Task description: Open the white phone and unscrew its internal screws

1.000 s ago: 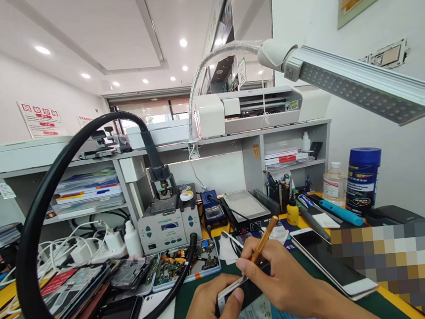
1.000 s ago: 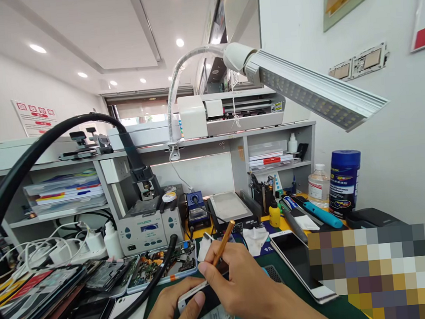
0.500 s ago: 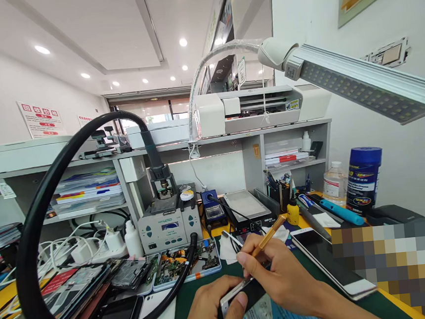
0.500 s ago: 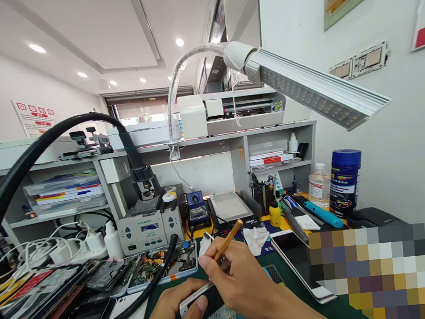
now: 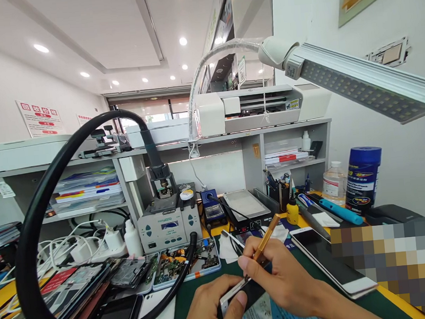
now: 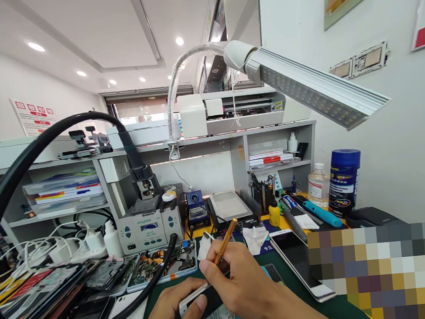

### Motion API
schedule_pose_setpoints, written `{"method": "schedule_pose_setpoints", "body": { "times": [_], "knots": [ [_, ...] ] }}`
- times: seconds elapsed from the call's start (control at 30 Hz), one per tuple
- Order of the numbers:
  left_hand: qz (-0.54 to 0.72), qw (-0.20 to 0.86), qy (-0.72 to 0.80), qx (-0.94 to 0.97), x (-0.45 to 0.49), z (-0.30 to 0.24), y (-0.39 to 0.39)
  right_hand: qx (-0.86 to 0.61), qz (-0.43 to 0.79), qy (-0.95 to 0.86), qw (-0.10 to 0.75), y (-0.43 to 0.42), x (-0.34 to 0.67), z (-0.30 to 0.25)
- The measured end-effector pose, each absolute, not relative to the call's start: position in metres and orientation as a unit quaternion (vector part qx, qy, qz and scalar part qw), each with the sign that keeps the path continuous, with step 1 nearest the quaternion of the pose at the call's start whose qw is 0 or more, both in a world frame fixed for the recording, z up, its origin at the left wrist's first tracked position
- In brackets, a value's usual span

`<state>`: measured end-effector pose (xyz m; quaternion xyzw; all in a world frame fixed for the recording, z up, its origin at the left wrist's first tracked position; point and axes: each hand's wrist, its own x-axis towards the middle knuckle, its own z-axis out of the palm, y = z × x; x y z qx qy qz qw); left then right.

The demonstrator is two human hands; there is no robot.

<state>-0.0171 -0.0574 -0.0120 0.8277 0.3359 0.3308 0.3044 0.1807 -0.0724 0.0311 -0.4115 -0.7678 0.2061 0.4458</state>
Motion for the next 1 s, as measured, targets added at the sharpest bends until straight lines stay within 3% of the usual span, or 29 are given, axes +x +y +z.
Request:
{"method": "schedule_pose_setpoints", "body": {
  "times": [0.4, 0.67, 1.0],
  "knots": [
    [0.359, 0.295, 0.310, 0.829, -0.017, -0.006, -0.059, -0.402, 0.186, -0.778, 0.445, -0.071, 0.179, 0.031],
    [0.342, 0.310, 0.320, 0.828, -0.017, -0.004, -0.059, -0.409, 0.094, -0.817, 0.395, -0.070, 0.178, 0.024],
    [0.301, 0.360, 0.326, 0.821, -0.016, -0.007, -0.057, -0.492, 0.175, -0.702, 0.485, -0.050, 0.189, 0.025]
  ]
}}
